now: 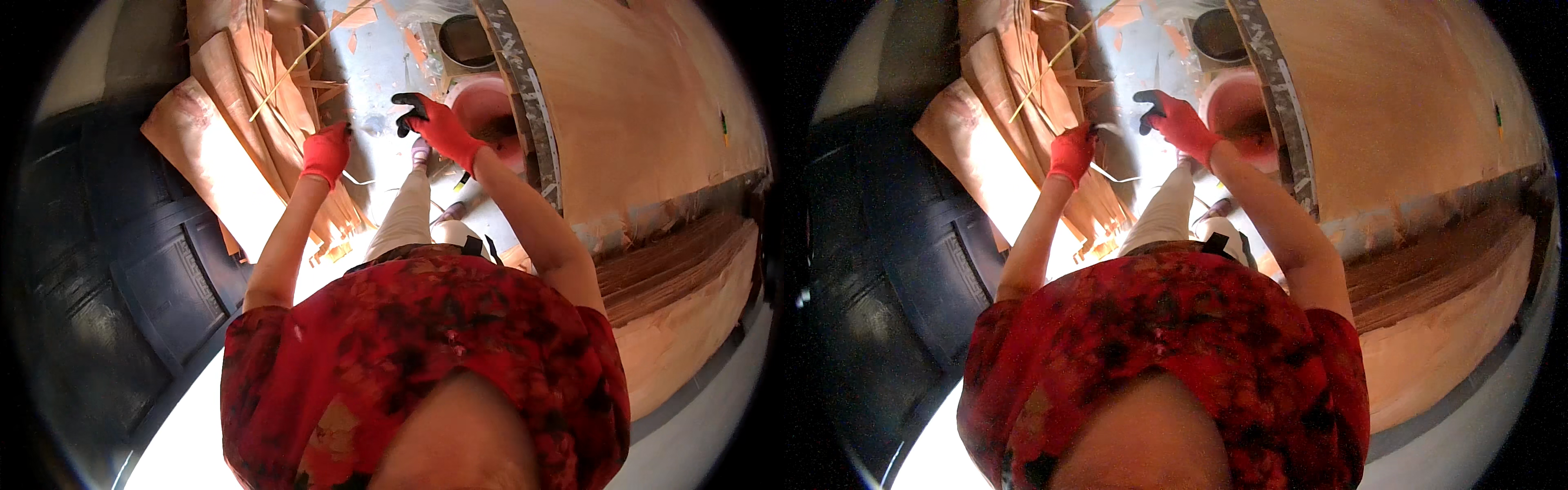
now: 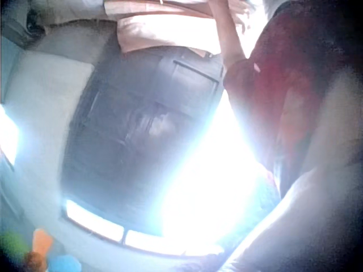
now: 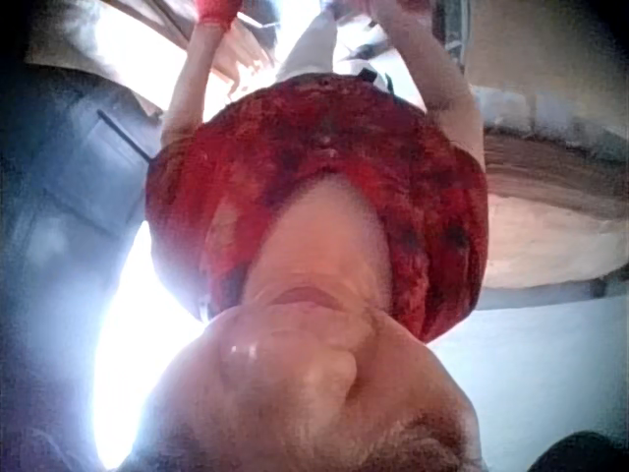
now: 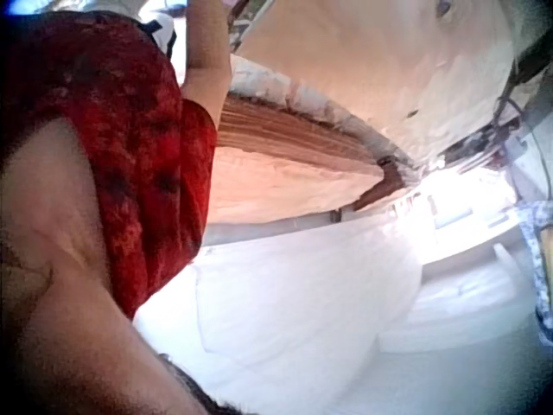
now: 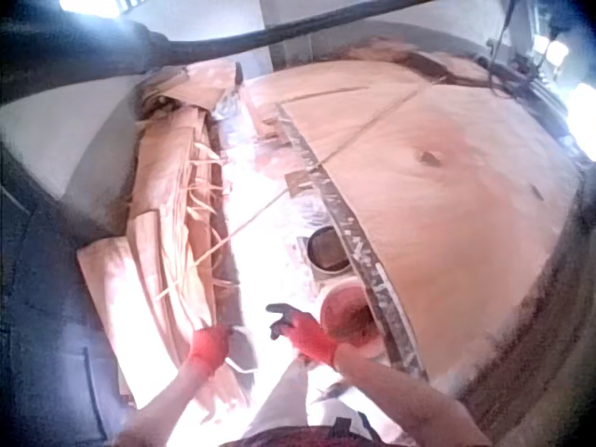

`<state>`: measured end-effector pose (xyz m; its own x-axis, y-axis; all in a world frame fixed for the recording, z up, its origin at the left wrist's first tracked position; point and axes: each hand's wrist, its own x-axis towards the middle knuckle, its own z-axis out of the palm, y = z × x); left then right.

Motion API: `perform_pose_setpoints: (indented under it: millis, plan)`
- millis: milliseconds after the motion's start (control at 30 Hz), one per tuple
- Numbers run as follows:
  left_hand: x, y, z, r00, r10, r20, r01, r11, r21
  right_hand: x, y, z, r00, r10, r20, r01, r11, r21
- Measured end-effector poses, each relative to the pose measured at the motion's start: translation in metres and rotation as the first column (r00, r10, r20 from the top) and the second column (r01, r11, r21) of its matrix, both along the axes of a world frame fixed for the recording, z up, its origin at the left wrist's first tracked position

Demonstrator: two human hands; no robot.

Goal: The person handles large sheets of wood veneer, cutting away sections with a utility knife and measuring with a tape measure.

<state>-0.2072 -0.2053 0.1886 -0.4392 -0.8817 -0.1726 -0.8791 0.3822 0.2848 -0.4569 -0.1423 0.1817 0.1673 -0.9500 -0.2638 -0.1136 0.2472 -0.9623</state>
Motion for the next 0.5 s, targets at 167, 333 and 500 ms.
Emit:
perform_pose_setpoints:
  millis: [167,333,500]
  plan:
    - [0.026,-0.031,-0.046,0.560,0.525,-0.641,-0.154,0.826,0.542,-0.007,0.038,-0.010,0.836,0.172,-0.521,-0.253,0.963,-0.088]
    - [-0.009,-0.005,-0.007,0.555,0.553,-0.622,0.207,0.632,0.747,-0.007,0.038,0.030,0.970,-0.208,-0.129,0.189,0.972,-0.142]
    - [-0.053,0.019,0.043,0.632,0.490,-0.600,0.409,0.446,0.796,0.004,0.030,0.035,0.931,-0.313,0.187,0.359,0.876,-0.321]
